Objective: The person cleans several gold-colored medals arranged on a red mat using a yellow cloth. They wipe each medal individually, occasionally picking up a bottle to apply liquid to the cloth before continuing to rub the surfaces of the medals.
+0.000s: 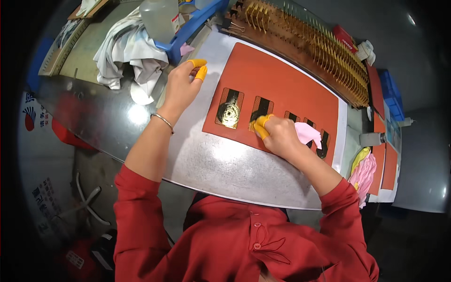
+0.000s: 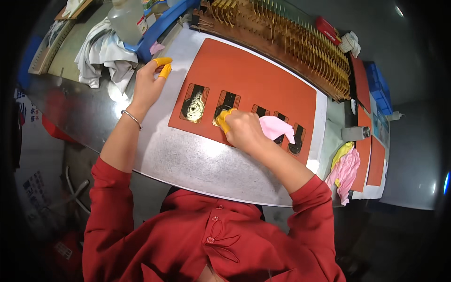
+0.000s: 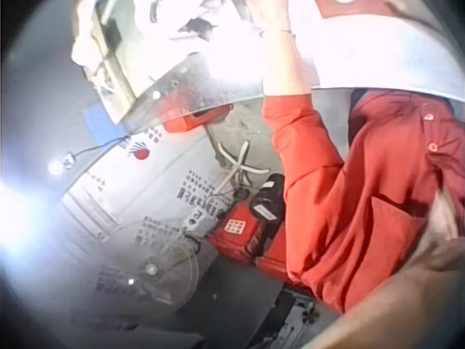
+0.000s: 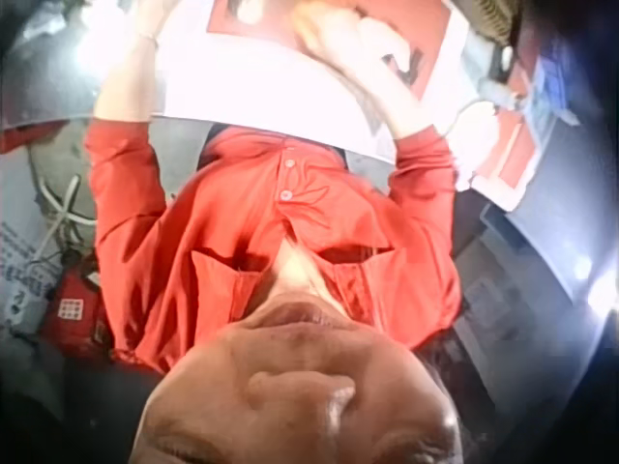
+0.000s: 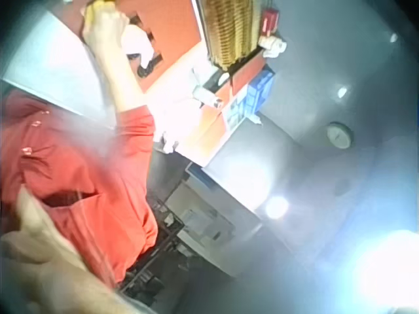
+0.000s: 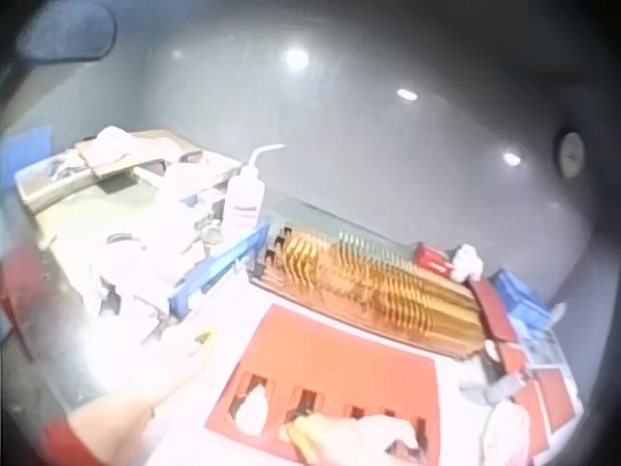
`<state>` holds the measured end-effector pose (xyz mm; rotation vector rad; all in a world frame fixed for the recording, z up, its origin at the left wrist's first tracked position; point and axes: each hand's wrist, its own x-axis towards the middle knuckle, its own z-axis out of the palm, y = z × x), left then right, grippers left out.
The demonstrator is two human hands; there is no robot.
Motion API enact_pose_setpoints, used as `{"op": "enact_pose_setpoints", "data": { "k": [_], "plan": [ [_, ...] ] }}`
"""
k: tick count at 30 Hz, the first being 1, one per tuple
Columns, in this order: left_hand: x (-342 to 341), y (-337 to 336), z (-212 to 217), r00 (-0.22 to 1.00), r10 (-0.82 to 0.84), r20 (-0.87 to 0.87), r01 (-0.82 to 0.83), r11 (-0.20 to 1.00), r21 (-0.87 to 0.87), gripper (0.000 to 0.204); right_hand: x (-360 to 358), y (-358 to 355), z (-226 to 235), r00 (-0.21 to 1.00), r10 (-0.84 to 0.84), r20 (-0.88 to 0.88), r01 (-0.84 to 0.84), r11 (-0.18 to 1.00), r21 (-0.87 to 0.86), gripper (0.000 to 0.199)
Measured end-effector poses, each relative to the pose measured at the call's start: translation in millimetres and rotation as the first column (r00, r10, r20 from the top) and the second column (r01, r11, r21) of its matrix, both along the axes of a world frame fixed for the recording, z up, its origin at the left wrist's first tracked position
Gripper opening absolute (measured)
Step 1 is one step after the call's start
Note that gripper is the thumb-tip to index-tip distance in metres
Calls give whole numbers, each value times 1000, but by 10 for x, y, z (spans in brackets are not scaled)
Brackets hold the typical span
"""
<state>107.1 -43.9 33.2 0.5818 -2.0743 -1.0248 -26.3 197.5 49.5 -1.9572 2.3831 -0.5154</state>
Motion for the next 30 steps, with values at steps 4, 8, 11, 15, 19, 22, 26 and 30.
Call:
{"op": "enact_pose_setpoints", "data": {
  "k": [4, 8, 11, 15, 19, 22, 26, 30],
  "plan": [
    [-21, 13, -28, 999, -20, 43, 22, 998, -55, 21, -332, -341, 11, 995, -97, -36, 96, 995, -23, 14],
    [32, -30, -98, 999, 21, -30, -23, 997, -80, 20, 21, -91, -27, 1000, 20, 9, -20, 1000, -21, 15],
    [15, -10, 39, 998, 9, 63, -6, 999, -50, 22, -5, -80, -43, 999, -7, -49, 6, 1000, -15, 16],
    [18, 14, -41, 998, 6, 68, -8, 1000, 23, 21, -174, -185, -43, 996, -54, -77, 52, 998, -28, 14],
    [19, -36, -51, 999, 31, 38, -29, 999, -30, 21, 55, -5, -48, 999, 45, 3, -44, 998, -36, 12],
    [32, 25, -16, 998, 39, 57, -36, 998, -49, 21, -235, -165, -98, 987, -100, -123, 100, 995, 0, 12],
    [17, -53, -63, 999, 49, -3, -49, 996, -70, 20, -172, -55, -90, 997, 5, -74, -3, 1000, 17, 10],
    [12, -42, -36, 998, 53, 27, -52, 998, -36, 23, -86, 29, -76, 999, -1, -32, 0, 1000, -23, 13]
  ]
}}
